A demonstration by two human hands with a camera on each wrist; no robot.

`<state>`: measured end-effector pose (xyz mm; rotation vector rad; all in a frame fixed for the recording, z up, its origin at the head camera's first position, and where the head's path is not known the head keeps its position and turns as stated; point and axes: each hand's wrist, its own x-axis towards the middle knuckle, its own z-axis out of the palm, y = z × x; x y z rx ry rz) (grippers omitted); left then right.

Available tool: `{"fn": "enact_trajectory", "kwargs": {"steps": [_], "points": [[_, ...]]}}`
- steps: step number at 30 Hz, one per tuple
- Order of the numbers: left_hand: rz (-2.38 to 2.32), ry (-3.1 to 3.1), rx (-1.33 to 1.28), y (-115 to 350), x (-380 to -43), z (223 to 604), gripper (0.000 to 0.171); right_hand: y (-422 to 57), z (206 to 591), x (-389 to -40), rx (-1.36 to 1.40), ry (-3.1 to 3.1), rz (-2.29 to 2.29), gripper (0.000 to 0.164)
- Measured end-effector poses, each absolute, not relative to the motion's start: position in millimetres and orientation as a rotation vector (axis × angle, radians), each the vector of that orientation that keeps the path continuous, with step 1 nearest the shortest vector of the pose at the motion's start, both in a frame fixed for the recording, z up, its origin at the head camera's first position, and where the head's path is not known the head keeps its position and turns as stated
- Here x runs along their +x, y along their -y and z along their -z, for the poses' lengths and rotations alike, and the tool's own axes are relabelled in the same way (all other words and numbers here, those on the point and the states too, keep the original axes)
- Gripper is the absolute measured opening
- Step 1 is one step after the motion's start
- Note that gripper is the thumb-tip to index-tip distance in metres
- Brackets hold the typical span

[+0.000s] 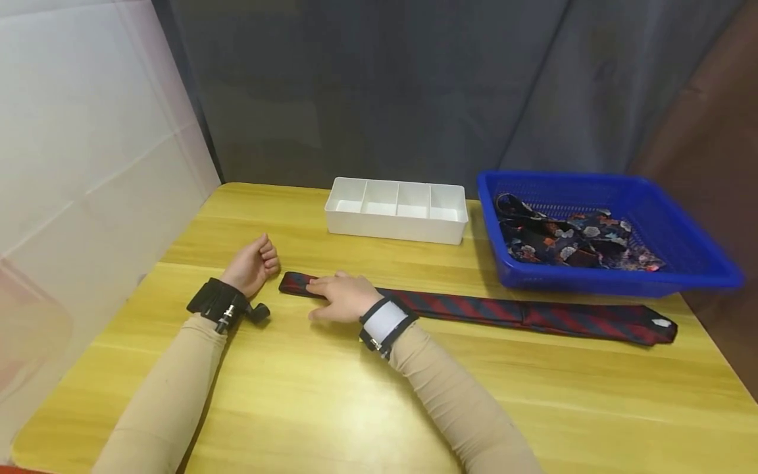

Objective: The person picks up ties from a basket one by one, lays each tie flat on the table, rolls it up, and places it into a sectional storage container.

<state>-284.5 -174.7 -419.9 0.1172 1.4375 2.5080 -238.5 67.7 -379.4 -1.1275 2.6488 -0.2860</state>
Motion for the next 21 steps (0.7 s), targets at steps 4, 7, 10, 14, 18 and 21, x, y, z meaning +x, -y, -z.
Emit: {"fn": "enact_trajectory", "kwargs": {"steps": [4, 7, 10, 14, 18, 21], "points": [[-2.494, -1.521, 0.117, 172.6, -285.1, 418.3, 0.038, -67.7, 377.4, -238.7, -1.119, -2.647, 0.293, 0.059], [-2.462, -1.604, 0.132, 171.7, -284.5, 418.3, 0.037, -67.2, 376.7, -237.8, -1.104, -2.641, 0.294, 0.059], [-2.456, -1.639, 0.141, 171.3, -284.1, 418.3, 0.037, -66.8, 375.8, -237.1, -1.093, -2.640, 0.301, 0.059], [-2.468, -1.612, 0.148, 170.6, -284.7, 418.1, 0.037, -67.6, 375.6, -237.1, -1.092, -2.642, 0.305, 0.059], [-2.473, -1.589, 0.158, 170.1, -285.7, 418.7, 0.039, -67.8, 376.4, -238.1, -1.083, -2.645, 0.292, 0.060], [-2.480, -1.558, 0.165, 170.6, -286.3, 419.1, 0.040, -67.4, 376.6, -238.4, -1.077, -2.649, 0.282, 0.060]]}}
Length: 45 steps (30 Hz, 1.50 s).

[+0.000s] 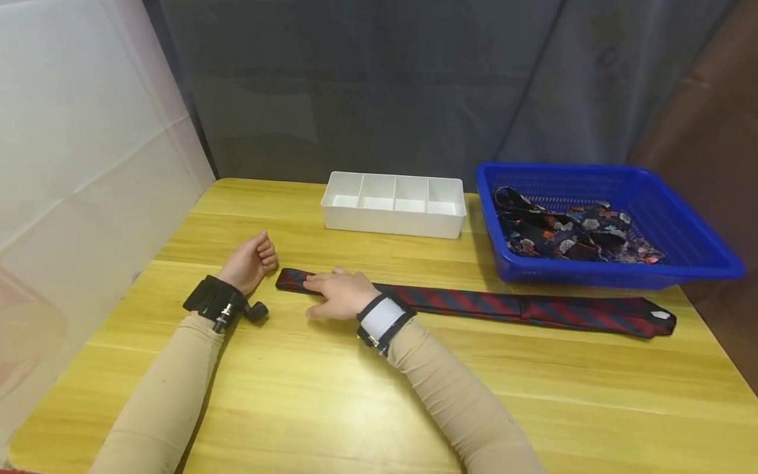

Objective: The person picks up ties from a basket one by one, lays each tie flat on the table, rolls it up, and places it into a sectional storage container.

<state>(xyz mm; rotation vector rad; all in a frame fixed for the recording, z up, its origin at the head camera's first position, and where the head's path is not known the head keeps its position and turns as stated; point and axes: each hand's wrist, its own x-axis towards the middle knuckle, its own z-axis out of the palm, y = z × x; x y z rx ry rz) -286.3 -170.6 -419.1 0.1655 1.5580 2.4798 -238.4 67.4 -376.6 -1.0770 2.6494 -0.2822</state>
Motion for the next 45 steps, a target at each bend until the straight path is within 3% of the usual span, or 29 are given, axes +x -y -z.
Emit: {"fn": "enact_trajectory", "kwargs": {"steps": [11, 20, 24, 45], "points": [[-2.332, -1.804, 0.183, 171.0, -285.2, 421.5, 0.036, -64.4, 377.4, -237.9, -1.084, -2.662, 0.234, 0.060], [-1.067, -2.667, 0.336, 173.4, -276.9, 391.0, 0.031, -63.2, 383.4, -232.6, -1.123, -2.680, 0.191, 0.060], [-0.800, -2.739, 0.358, 164.5, -273.4, 375.7, 0.035, -66.3, 381.0, -233.0, -1.121, -2.695, 0.209, 0.060], [-0.965, -2.831, 0.545, 135.6, -261.2, 353.9, 0.030, -70.7, 370.4, -238.8, -1.182, -2.594, 0.299, 0.058]]}}
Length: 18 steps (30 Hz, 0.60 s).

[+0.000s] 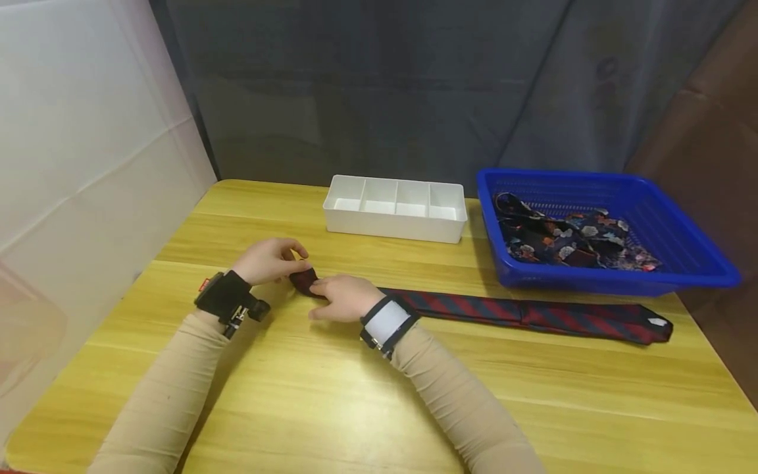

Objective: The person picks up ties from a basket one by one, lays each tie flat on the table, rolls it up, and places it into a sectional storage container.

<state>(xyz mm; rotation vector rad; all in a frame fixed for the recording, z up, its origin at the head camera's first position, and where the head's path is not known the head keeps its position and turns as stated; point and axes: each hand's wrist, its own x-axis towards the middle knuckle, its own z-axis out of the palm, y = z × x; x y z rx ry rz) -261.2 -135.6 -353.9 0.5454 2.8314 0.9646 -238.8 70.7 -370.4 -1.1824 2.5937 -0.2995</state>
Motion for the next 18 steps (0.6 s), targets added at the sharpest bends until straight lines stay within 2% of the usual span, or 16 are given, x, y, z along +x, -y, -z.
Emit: {"fn": "enact_trajectory", "kwargs": {"steps": [9, 18], "points": [[-1.067, -2.774, 0.760, 123.7, -255.9, 348.7, 0.022, -69.7, 366.6, -234.2, -1.155, -2.638, 0.205, 0.062], [-1.101, -2.622, 0.880, 108.8, -251.3, 351.4, 0.026, -102.2, 365.2, -232.7, -1.198, -2.709, 0.309, 0.035]]}}
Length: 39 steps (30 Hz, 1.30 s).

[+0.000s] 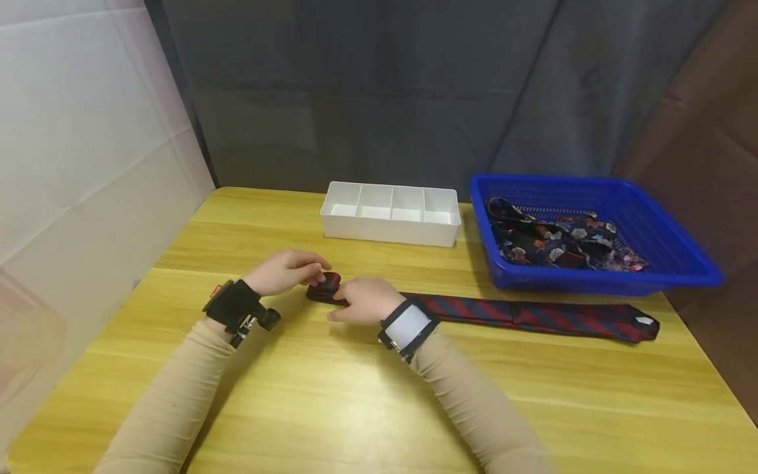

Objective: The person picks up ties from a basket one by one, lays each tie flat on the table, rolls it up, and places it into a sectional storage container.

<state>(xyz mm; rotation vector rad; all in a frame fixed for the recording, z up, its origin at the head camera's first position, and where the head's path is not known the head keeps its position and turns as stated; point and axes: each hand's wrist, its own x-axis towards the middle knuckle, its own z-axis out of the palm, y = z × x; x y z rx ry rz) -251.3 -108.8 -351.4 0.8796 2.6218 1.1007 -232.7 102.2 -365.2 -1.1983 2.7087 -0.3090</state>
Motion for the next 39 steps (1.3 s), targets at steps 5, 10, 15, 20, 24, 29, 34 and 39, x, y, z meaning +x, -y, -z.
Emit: {"fn": "enact_trajectory", "kwargs": {"steps": [5, 10, 15, 20, 24, 29, 34, 39], "points": [[-1.001, -2.588, 0.863, 95.1, -249.8, 348.2, 0.029, -121.3, 359.5, -224.5, -1.197, -2.795, 0.390, 0.038], [-0.968, -2.619, 0.784, 83.9, -248.9, 347.5, 0.031, -120.6, 362.8, -218.7, -1.268, -2.780, 0.309, 0.051], [-0.815, -2.677, 0.890, 82.6, -251.1, 350.1, 0.030, -120.4, 369.2, -222.9, -1.278, -2.777, 0.223, 0.049], [-0.552, -2.797, 0.849, 91.6, -254.4, 355.5, 0.042, -126.2, 367.8, -228.5, -1.206, -2.725, 0.265, 0.046], [-0.323, -2.858, 0.712, 95.7, -255.9, 360.2, 0.056, -131.3, 367.2, -232.2, -1.173, -2.726, 0.254, 0.045], [-0.304, -2.857, 0.766, 96.2, -261.9, 368.0, 0.049, -133.9, 365.3, -231.5, -1.142, -2.723, 0.266, 0.045], [-0.393, -2.838, 0.780, 97.8, -264.3, 368.4, 0.043, -134.2, 364.7, -231.3, -1.160, -2.720, 0.274, 0.045], [-0.437, -2.811, 0.777, 99.3, -260.9, 363.0, 0.038, -136.0, 367.2, -234.0, -1.177, -2.704, 0.279, 0.048]]}}
